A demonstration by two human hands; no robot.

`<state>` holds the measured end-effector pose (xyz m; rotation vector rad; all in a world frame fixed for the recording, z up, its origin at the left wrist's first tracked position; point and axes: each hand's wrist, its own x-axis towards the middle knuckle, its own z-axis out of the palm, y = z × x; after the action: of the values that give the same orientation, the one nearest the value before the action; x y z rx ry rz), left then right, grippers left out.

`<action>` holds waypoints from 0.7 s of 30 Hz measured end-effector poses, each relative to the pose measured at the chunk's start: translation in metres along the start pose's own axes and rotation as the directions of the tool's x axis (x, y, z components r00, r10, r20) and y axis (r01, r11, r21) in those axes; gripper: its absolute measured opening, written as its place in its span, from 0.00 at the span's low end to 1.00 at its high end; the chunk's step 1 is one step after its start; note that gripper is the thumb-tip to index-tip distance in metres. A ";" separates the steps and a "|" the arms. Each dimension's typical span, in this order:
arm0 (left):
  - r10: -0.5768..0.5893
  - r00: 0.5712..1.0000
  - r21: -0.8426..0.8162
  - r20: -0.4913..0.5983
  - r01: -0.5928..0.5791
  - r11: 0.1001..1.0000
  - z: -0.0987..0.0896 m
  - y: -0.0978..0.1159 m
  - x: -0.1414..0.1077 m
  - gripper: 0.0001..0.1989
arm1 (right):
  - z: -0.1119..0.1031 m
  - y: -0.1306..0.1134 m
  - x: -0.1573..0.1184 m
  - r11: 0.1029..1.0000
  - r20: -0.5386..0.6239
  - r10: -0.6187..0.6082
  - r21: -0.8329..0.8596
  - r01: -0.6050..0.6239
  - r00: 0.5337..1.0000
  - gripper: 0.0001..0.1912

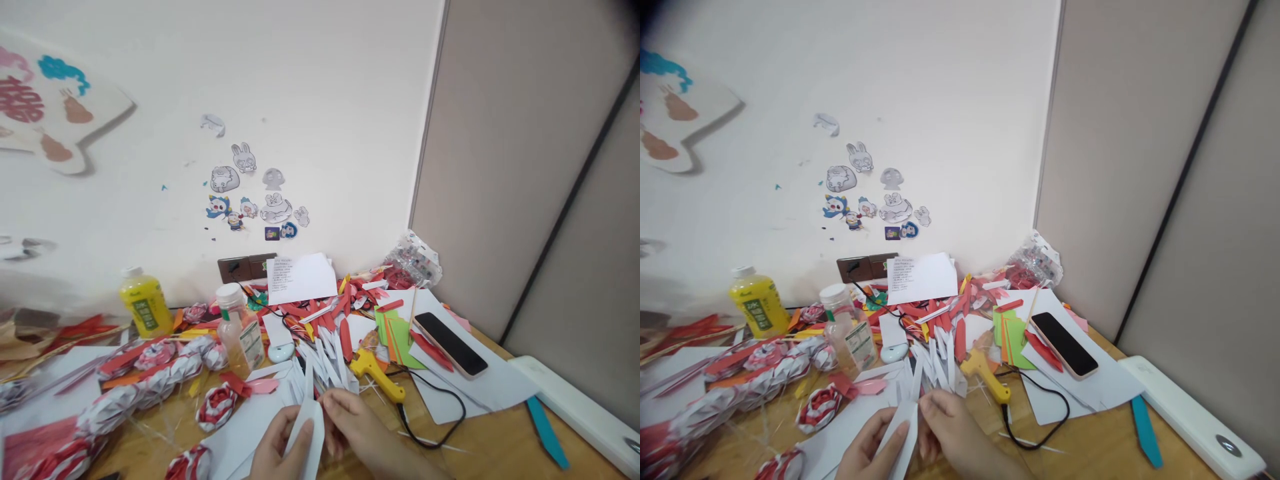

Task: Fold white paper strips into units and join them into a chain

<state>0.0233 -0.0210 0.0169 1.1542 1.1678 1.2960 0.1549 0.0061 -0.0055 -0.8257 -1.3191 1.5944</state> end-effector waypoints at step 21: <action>0.053 0.998 0.055 -0.033 -0.051 0.997 0.003 -0.008 -0.003 0.09 | -0.001 -0.018 -0.010 0.970 -0.070 -0.025 -0.244 0.007 0.997 0.05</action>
<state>0.0266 -0.0239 0.0092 1.2129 1.2116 1.3360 0.1636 -0.0014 0.0116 -1.0095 -1.4838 1.3935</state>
